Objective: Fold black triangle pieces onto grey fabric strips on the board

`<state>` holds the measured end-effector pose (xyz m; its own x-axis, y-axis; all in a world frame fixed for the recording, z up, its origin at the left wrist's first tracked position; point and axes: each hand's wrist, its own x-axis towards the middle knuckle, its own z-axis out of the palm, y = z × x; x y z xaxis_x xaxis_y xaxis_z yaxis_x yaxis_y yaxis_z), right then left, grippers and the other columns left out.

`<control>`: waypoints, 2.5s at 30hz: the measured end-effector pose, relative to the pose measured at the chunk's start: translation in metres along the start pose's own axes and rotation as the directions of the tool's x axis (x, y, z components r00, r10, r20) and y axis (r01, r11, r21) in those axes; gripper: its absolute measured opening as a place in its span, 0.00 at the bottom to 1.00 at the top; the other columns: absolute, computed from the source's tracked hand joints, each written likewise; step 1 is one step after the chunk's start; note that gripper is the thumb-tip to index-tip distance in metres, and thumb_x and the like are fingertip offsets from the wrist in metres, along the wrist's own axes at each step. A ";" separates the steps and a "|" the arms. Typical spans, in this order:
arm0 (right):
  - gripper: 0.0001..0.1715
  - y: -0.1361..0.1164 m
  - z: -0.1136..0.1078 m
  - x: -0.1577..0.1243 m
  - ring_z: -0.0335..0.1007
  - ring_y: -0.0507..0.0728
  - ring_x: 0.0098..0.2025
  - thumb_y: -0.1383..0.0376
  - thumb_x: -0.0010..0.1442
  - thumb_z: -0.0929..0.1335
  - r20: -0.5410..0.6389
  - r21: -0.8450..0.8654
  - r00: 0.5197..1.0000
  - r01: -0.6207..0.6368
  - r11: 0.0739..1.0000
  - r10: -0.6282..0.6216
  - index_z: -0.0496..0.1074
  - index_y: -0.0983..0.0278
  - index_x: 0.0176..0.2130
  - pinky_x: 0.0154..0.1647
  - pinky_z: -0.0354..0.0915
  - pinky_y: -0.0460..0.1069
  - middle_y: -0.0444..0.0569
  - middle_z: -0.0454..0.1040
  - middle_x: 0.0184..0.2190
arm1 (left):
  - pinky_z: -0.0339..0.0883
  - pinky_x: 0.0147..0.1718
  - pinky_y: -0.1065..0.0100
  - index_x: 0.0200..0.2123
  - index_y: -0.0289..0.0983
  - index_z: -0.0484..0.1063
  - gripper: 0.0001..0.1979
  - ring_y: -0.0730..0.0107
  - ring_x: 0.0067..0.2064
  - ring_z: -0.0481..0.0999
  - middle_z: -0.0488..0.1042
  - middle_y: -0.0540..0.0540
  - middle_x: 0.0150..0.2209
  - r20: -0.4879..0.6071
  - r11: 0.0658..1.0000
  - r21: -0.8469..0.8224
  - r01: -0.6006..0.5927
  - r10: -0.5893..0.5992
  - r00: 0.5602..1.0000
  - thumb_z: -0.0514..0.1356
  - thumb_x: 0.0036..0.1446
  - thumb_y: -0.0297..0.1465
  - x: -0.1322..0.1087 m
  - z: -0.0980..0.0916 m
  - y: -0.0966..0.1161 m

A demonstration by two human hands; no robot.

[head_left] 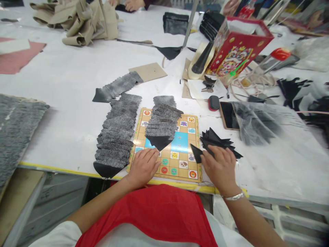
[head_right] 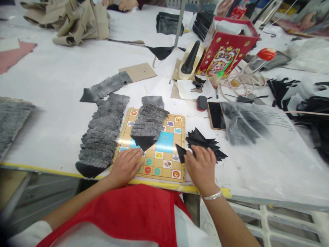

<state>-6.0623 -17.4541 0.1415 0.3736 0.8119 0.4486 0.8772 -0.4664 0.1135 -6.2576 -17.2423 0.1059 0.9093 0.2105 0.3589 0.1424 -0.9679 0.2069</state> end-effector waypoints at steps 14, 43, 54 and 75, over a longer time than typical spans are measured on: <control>0.08 -0.091 0.052 0.100 0.61 0.58 0.32 0.69 0.61 0.63 0.228 0.294 0.835 0.432 0.853 -0.501 0.70 0.66 0.31 0.35 0.53 0.52 0.52 0.70 0.30 | 0.59 0.48 0.58 0.49 0.33 0.70 0.17 0.60 0.51 0.67 0.71 0.41 0.52 0.000 0.997 0.033 -0.065 0.065 0.998 0.52 0.61 0.33 0.000 0.012 0.000; 0.10 -0.067 0.004 0.011 0.66 0.55 0.34 0.62 0.59 0.66 0.161 0.499 0.950 0.157 0.852 -0.269 0.73 0.66 0.34 0.34 0.59 0.50 0.51 0.73 0.32 | 0.60 0.44 0.60 0.46 0.33 0.69 0.13 0.62 0.46 0.69 0.73 0.41 0.44 -0.211 0.999 -0.043 -0.001 -0.008 0.977 0.54 0.57 0.25 0.002 0.007 -0.009; 0.08 -0.096 0.017 0.060 0.62 0.60 0.35 0.61 0.59 0.66 0.484 0.221 0.869 -0.004 0.975 -0.106 0.69 0.65 0.35 0.33 0.52 0.52 0.51 0.69 0.31 | 0.59 0.43 0.60 0.45 0.34 0.72 0.13 0.65 0.45 0.70 0.75 0.44 0.45 -0.052 0.981 0.057 -0.184 0.187 0.981 0.56 0.58 0.32 -0.011 0.014 0.000; 0.16 -0.078 0.040 0.024 0.61 0.58 0.37 0.71 0.63 0.61 0.156 0.449 0.896 0.311 0.838 -0.416 0.69 0.72 0.49 0.39 0.59 0.51 0.55 0.72 0.37 | 0.63 0.45 0.62 0.42 0.34 0.72 0.12 0.64 0.46 0.71 0.75 0.44 0.44 -0.055 0.983 -0.171 -0.069 0.061 0.997 0.55 0.59 0.33 -0.011 0.010 -0.006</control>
<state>-6.1092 -17.3838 0.1077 0.0164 0.9762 0.2162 0.9865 0.0195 -0.1628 -6.2647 -17.2403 0.0914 0.8934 0.1587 0.4204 0.0104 -0.9425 0.3339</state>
